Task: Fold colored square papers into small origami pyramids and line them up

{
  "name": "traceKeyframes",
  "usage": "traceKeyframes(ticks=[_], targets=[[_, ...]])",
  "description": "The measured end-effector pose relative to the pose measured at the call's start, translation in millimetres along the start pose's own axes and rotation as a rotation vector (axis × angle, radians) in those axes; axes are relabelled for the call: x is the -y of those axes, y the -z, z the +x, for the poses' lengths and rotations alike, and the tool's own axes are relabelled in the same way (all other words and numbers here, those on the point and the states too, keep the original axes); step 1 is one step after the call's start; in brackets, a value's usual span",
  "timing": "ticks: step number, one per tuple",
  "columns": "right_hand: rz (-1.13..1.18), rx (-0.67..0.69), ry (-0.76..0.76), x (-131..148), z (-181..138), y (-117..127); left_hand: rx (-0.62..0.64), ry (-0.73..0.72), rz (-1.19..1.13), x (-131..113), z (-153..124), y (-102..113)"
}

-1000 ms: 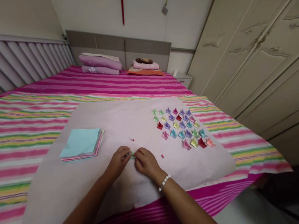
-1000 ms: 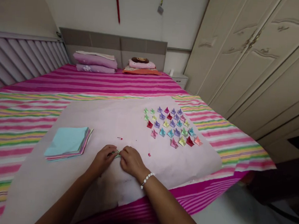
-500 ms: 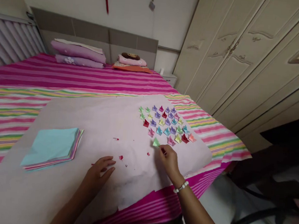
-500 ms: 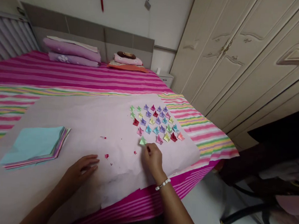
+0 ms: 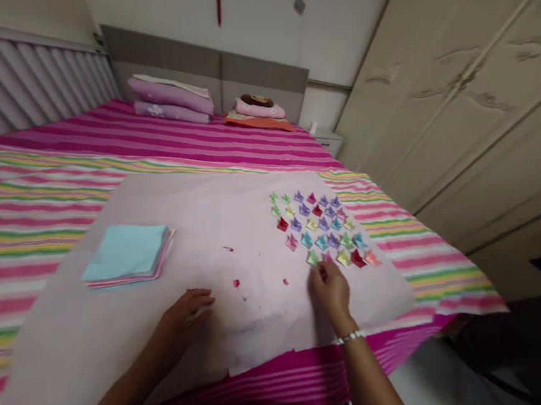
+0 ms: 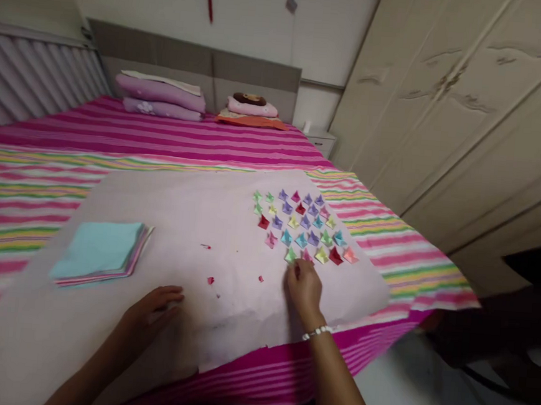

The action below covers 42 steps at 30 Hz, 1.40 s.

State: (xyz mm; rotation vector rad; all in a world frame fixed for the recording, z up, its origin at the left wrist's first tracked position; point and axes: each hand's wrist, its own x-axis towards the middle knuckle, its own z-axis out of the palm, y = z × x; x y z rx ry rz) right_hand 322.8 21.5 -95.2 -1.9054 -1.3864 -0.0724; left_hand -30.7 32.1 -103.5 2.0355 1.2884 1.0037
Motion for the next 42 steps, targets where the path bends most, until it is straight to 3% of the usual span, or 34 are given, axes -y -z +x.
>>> traceKeyframes(ticks=[4,6,10,13,16,18,20,28,35,42], targets=[[-0.043,-0.104,-0.017,6,-4,3,-0.085,-0.019,0.089,-9,7,23],[0.011,-0.113,0.015,13,-6,-2,-0.202,-0.010,0.167,-4,13,41],[0.246,0.050,0.168,47,-15,-22,-0.359,-0.039,0.295,21,26,83],[0.410,0.229,0.319,86,-24,-42,-0.299,0.010,0.263,41,37,105],[0.603,0.378,0.396,127,-30,-62,-0.230,0.166,0.034,58,43,114],[0.758,0.484,0.333,154,-32,-76,-0.206,0.221,-0.013,67,45,115],[0.942,0.642,0.151,178,-32,-91,-0.187,0.269,-0.047,74,44,114],[1.066,0.825,-0.128,245,-26,-151,-0.155,0.324,-0.161,83,38,105],[1.077,0.859,-0.352,267,-28,-179,-0.157,0.307,-0.195,85,35,101],[1.065,0.847,-0.450,271,-30,-184,-0.160,0.296,-0.200,90,33,99]])
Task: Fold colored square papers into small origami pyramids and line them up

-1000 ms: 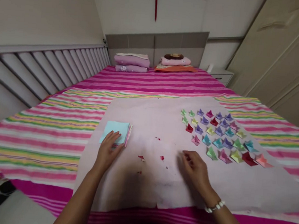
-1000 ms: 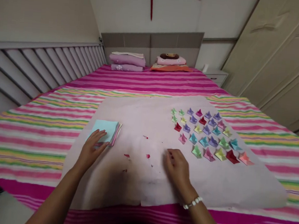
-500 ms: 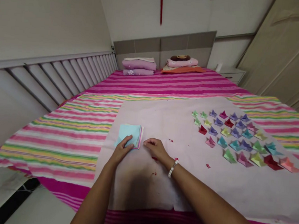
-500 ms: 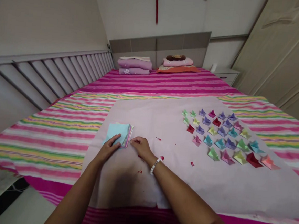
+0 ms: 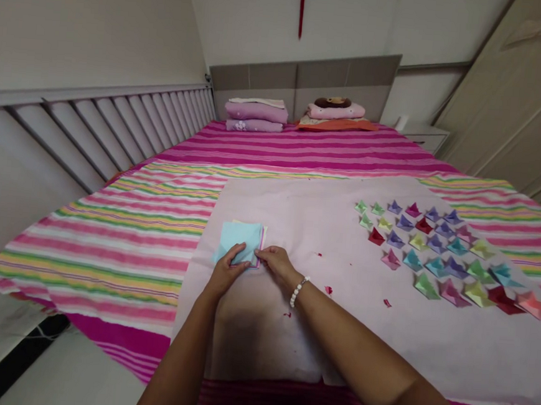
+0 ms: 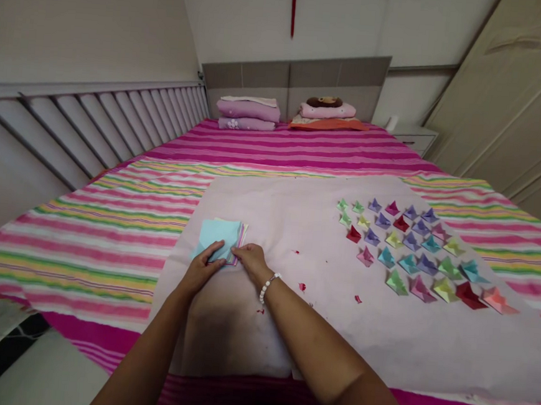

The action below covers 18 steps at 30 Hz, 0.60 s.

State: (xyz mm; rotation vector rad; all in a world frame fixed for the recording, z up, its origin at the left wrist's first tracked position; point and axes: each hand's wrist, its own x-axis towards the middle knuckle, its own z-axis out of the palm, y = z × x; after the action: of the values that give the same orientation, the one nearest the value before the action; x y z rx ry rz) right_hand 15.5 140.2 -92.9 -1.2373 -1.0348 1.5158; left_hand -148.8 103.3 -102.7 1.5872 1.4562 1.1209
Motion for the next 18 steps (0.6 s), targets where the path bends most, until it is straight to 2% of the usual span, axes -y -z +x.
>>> traceKeyframes(ticks=[18], targets=[[-0.068,-0.046,-0.028,-5.5,1.2,-1.3,-0.044,0.008,-0.045,0.4,1.2,-0.9]])
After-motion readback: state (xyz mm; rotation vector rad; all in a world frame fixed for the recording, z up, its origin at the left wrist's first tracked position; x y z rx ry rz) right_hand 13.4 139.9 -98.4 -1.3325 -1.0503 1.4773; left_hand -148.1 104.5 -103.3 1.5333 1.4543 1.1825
